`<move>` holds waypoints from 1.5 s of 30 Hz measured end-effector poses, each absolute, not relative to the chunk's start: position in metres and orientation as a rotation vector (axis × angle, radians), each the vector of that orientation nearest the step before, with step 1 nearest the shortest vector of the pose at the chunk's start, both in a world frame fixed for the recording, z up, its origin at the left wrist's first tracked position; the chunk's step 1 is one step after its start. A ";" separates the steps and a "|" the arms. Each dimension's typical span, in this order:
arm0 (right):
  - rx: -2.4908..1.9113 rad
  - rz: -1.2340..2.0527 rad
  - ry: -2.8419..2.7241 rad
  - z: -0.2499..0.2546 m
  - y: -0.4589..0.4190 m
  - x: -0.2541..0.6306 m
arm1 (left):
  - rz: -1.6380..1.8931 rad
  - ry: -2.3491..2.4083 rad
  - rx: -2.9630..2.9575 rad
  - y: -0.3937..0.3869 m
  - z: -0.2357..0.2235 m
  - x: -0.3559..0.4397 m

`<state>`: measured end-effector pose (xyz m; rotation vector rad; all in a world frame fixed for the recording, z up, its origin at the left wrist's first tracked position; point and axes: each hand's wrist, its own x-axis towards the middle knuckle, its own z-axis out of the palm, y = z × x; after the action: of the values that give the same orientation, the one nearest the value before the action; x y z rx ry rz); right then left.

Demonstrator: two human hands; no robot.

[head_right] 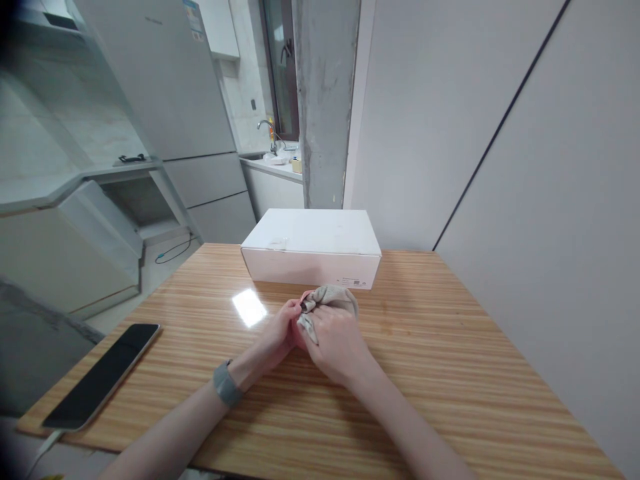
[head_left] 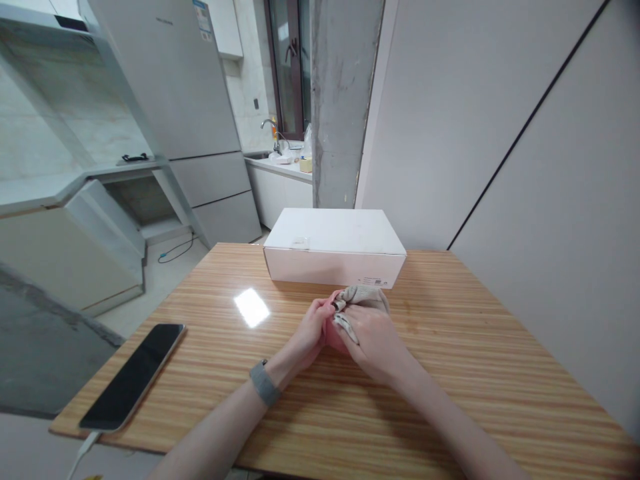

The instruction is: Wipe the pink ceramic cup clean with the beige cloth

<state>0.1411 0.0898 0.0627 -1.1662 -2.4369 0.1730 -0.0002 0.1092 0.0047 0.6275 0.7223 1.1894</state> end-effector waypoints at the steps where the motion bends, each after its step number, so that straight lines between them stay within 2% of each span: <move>1: -1.198 0.170 -2.431 0.063 0.090 0.142 | 1.183 0.712 0.627 0.108 0.005 0.001; 7: -1.282 0.113 -2.455 0.065 0.092 0.145 | 1.089 0.536 0.684 0.103 0.017 0.006; 12: -1.125 0.111 -2.543 0.069 0.088 0.146 | 0.996 0.683 0.713 0.112 0.019 -0.005; 18: -0.897 0.215 -2.586 0.071 0.088 0.148 | 1.133 0.881 0.813 0.120 0.009 -0.015; 25: -1.060 0.217 -2.520 0.067 0.087 0.145 | 1.152 0.907 0.762 0.116 0.011 -0.007; 30: -1.196 0.103 -2.456 0.068 0.088 0.143 | 1.154 0.804 0.698 0.111 0.010 -0.001; 36: -1.087 0.089 -2.573 0.078 0.087 0.145 | 1.008 0.473 0.633 0.110 0.018 -0.003; 45: -0.918 0.199 -2.614 0.073 0.082 0.145 | 0.934 0.746 0.855 0.117 0.015 -0.018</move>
<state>0.1452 0.0818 0.0734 -0.9176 -2.6143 0.1992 -0.0175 0.1175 0.0149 0.8547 0.7462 0.9338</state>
